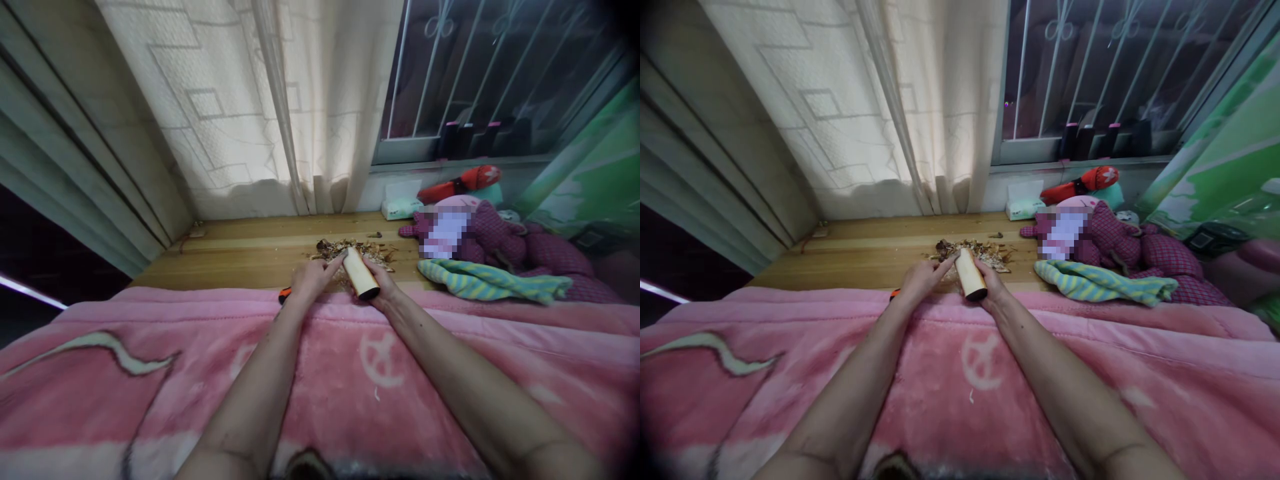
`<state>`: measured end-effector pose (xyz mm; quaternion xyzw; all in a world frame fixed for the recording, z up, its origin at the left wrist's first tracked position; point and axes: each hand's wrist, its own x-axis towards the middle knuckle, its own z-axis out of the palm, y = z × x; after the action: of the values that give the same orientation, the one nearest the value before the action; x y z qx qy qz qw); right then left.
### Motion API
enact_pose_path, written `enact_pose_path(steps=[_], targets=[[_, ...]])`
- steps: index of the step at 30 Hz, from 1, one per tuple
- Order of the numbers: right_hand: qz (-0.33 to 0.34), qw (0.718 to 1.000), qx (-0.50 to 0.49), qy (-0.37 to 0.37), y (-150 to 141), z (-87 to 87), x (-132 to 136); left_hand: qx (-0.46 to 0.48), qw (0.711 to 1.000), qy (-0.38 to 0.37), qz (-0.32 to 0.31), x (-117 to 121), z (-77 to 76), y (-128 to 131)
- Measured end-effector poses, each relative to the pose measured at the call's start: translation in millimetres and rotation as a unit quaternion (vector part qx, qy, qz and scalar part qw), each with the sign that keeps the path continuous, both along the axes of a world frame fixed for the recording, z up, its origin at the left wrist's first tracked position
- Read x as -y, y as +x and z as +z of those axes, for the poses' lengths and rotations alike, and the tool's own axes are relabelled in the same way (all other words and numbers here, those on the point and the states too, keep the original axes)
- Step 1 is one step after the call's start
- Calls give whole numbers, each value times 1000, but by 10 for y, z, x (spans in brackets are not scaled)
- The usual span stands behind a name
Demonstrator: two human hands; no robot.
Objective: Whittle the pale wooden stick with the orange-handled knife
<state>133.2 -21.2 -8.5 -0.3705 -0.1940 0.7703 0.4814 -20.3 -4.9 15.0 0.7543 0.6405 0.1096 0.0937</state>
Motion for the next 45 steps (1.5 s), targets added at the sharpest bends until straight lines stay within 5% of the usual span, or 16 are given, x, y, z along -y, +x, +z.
enact_pose_path(steps=[4,9,14,20,25,30,35,40,45], targets=[[-35,999,-34,12,-1,-25,-16,7,997,-2,-75,14,-17,31],[-8,1000,-10,2,1,-19,-10,-7,1000,-1,7,-8,-15,0],[-26,1000,-16,7,1,13,3,5,998,3,-58,3,-13,23],[8,1000,-7,-4,2,40,24,-5,1000,1,12,-4,38,-5],[-12,999,-28,22,9,9,14,2,999,-4,-41,25,57,30],[-5,1000,-15,2,-2,5,12,-4,1000,-6,5,24,57,29],[-27,999,-22,3,-3,17,16,-6,997,6,-72,49,25,60],[-10,1000,-13,5,0,16,20,-17,1000,8,11,8,13,7],[-27,999,-27,16,2,-12,7,2,998,8,-68,55,24,55]])
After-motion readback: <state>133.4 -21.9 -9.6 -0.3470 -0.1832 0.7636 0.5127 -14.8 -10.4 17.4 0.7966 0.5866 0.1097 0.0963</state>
